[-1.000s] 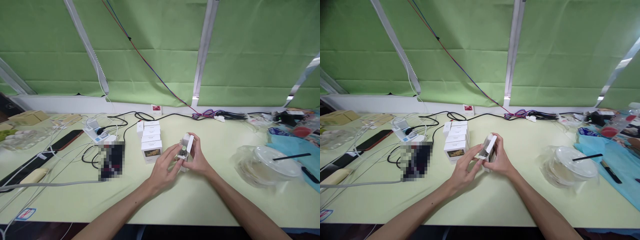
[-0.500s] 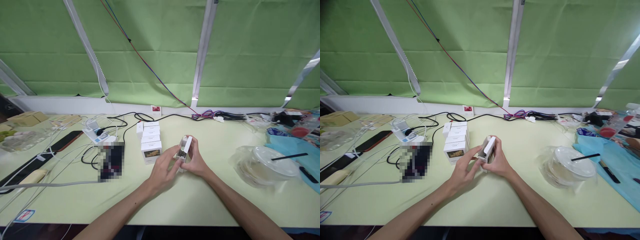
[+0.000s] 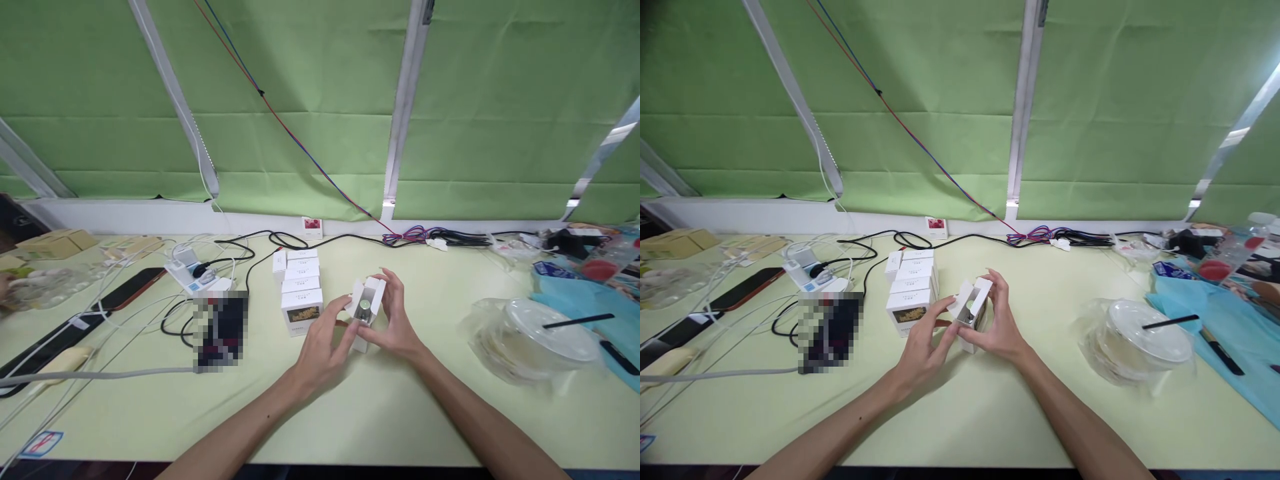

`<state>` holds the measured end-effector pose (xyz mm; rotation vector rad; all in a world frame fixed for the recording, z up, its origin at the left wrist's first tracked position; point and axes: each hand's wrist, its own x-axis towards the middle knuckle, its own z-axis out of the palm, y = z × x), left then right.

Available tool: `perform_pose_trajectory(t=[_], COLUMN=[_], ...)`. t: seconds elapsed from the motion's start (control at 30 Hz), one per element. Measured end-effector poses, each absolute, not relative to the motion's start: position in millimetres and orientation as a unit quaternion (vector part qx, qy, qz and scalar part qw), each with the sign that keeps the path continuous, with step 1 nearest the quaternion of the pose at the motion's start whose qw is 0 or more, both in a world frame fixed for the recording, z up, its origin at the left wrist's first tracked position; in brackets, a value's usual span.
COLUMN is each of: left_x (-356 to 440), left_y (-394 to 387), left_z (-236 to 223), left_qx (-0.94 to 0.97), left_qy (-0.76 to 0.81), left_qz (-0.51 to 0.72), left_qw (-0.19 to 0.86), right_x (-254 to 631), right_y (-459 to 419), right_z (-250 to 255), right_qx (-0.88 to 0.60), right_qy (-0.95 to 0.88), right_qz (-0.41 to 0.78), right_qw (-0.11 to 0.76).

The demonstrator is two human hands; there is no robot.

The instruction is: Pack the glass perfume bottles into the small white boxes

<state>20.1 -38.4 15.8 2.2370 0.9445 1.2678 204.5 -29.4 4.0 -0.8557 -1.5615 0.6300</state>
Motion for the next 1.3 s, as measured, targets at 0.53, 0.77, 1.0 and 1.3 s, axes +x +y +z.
perform_pose_trajectory(t=[0.53,0.77,1.0,1.3], left_x=[16.3,15.5,15.5,21.3], left_y=[-39.3,-41.5,-38.9,-37.1], left_z=[13.9,17.3,15.3,13.4], left_qx=[0.785,0.794,0.798,0.778], left_qy=[0.357,0.336,0.318,0.352], left_qz=[0.448,0.441,0.447,0.464], left_qw=[0.238,0.25,0.248,0.235], right_x=[210.6,212.4,210.8,209.4], right_y=[-28.4,-27.3,-27.5,-25.1], right_z=[10.7,6.2,4.6,4.3], right_qx=[-0.343,-0.322,-0.33,-0.319], right_qy=[-0.702,-0.668,-0.661,-0.661], right_qz=[0.2,0.232,0.232,0.229], right_qw=[0.592,0.629,0.633,0.64])
